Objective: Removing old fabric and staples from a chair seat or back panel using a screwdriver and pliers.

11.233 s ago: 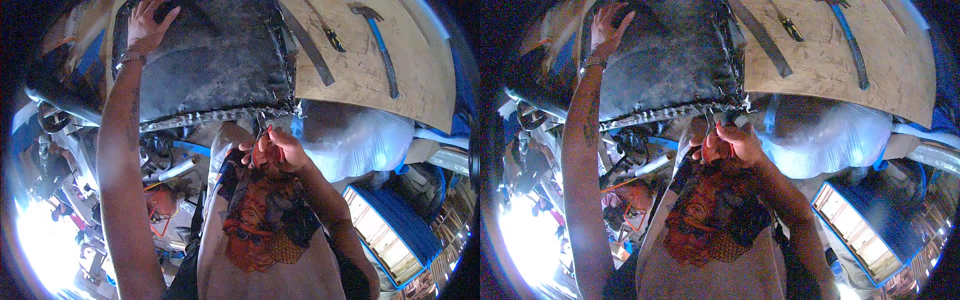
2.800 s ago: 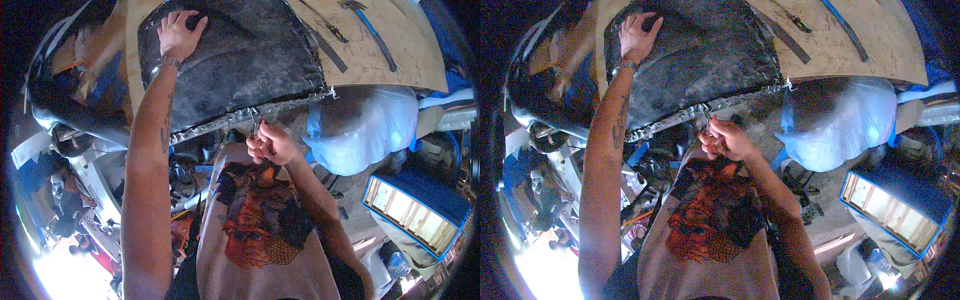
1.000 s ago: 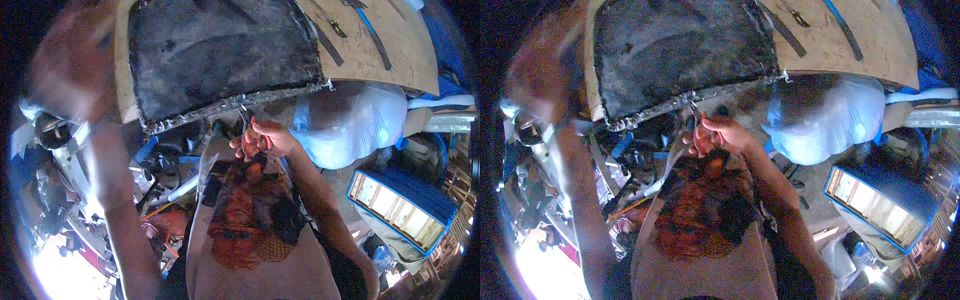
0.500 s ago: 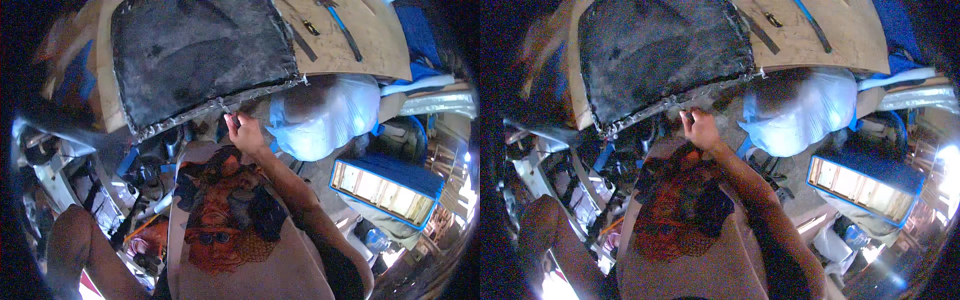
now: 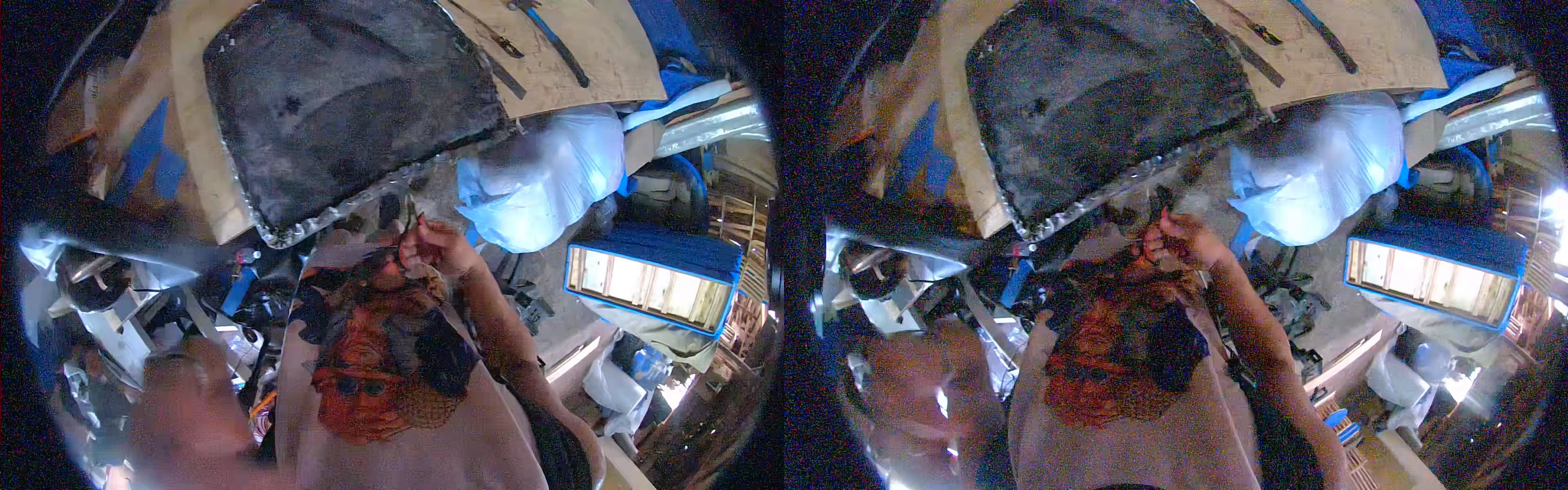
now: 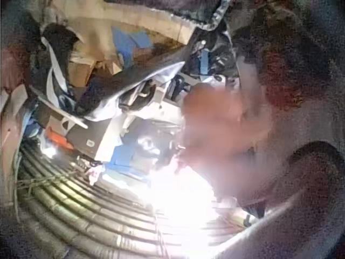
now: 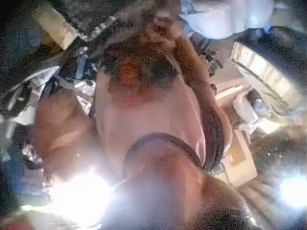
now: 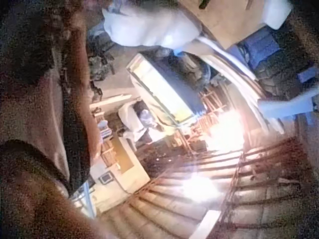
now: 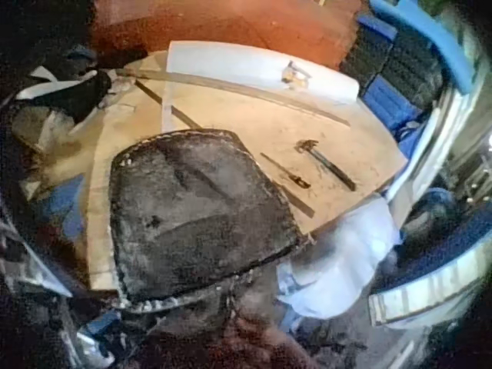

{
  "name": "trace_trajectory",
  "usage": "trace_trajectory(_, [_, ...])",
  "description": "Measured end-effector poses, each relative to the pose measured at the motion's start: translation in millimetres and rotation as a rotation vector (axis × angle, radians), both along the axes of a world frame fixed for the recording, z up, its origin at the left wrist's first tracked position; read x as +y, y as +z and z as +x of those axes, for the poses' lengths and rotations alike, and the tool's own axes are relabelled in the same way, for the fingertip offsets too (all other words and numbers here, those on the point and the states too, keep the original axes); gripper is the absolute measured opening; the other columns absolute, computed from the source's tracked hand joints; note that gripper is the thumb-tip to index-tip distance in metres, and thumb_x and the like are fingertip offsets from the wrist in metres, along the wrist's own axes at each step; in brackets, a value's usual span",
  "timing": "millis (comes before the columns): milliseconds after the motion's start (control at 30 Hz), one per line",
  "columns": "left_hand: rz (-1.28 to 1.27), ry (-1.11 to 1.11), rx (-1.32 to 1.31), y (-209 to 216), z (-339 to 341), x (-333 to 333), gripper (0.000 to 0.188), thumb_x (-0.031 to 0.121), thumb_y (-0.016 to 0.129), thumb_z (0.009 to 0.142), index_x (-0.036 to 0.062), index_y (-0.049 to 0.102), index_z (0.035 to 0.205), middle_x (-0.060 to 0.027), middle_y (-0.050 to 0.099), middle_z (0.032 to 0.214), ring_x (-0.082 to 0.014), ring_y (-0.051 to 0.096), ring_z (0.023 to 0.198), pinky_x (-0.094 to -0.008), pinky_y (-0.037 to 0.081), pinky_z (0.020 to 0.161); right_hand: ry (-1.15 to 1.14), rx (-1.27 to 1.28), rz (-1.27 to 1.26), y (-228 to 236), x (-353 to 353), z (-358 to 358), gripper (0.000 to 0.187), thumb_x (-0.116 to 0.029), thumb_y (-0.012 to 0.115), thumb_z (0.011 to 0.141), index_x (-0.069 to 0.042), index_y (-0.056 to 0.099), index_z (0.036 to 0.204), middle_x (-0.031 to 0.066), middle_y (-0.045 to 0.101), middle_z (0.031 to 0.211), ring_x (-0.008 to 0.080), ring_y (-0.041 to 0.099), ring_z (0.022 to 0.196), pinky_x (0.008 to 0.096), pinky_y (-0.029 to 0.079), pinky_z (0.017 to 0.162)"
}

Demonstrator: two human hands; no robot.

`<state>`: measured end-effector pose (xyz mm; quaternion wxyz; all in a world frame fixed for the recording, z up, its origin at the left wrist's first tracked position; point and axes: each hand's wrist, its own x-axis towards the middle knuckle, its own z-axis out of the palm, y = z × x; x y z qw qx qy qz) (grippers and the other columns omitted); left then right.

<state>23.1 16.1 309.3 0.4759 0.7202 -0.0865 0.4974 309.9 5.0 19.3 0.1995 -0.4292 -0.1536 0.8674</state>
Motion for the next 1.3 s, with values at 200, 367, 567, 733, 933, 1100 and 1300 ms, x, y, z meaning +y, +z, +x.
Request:
trace_trajectory(200, [-0.132, -0.146, 0.093, -56, 15, -5, 0.034, 0.026, 0.055, 0.087, 0.0161, 0.061, 0.119, -0.0049, 0.061, 0.086, -0.0143, 0.053, 0.066, -0.0299, 0.045, 0.062, -0.096, 0.126, -0.037, -17, 15, -7, 0.044, -0.043, 0.048, 0.095, 0.000, 0.058, 0.099, 0.0121, 0.066, 0.088, 0.0280, 0.066, 0.078, 0.0386, 0.055, 0.068])
trace_trajectory(367, [-0.196, -0.269, -0.014, -71, 23, -21, 0.050, 0.038, 0.049, 0.092, 0.0081, 0.052, 0.131, -0.0067, 0.063, 0.092, -0.0167, 0.054, 0.073, -0.0316, 0.042, 0.068, -0.198, 0.406, -0.071, -30, 3, -10, 0.048, -0.045, 0.038, 0.098, -0.006, 0.060, 0.084, 0.0247, 0.062, 0.106, 0.0363, 0.066, 0.088, 0.0422, 0.055, 0.075])
trace_trajectory(567, [-0.393, -0.399, -0.171, -76, 41, -26, 0.056, 0.044, 0.049, 0.091, 0.0088, 0.050, 0.134, -0.0098, 0.063, 0.097, -0.0183, 0.055, 0.078, -0.0354, 0.041, 0.077, -0.270, 0.394, -0.103, -17, -1, -22, 0.045, -0.043, 0.037, 0.098, -0.007, 0.059, 0.085, 0.0229, 0.064, 0.101, 0.0349, 0.066, 0.085, 0.0432, 0.053, 0.075])
trace_trajectory(733, [-0.012, -0.663, 0.095, -89, 36, 10, 0.030, 0.034, 0.055, 0.088, 0.0086, 0.055, 0.103, -0.0062, 0.057, 0.079, -0.0182, 0.055, 0.065, -0.0345, 0.046, 0.060, -0.365, 0.332, -0.082, -6, 10, -30, 0.038, -0.042, 0.047, 0.095, -0.008, 0.057, 0.080, 0.0109, 0.063, 0.072, 0.0315, 0.063, 0.070, 0.0394, 0.051, 0.059])
trace_trajectory(933, [-0.046, 1.171, 0.925, -180, -4, 125, 0.064, 0.052, 0.068, 0.076, 0.0147, 0.056, 0.126, -0.0153, 0.048, 0.132, -0.0339, 0.045, 0.120, -0.0454, 0.033, 0.101, 0.010, -0.679, 0.460, -7, 8, -37, 0.026, -0.030, 0.060, 0.091, -0.006, 0.058, 0.082, 0.0058, 0.059, 0.065, 0.0172, 0.057, 0.054, 0.0308, 0.042, 0.047])
trace_trajectory(1100, [0.201, 1.448, 1.292, -276, -37, 175, 0.063, 0.060, 0.056, 0.082, 0.0200, 0.053, 0.130, -0.0098, 0.042, 0.139, -0.0315, 0.035, 0.131, -0.0493, 0.025, 0.107, 0.100, -1.001, 1.131, -45, 18, -31, 0.020, -0.020, 0.061, 0.089, -0.001, 0.058, 0.089, 0.0113, 0.061, 0.074, 0.0151, 0.060, 0.071, 0.0321, 0.046, 0.060])
trace_trajectory(1300, [0.207, 1.447, 1.279, -278, -33, 178, 0.061, 0.058, 0.058, 0.081, 0.0208, 0.054, 0.129, -0.0079, 0.043, 0.138, -0.0293, 0.038, 0.129, -0.0485, 0.027, 0.107, 0.168, -0.502, 0.526, -40, -6, 10, 0.023, -0.024, 0.062, 0.089, -0.002, 0.063, 0.095, 0.0079, 0.065, 0.085, 0.0179, 0.063, 0.079, 0.0343, 0.049, 0.072])
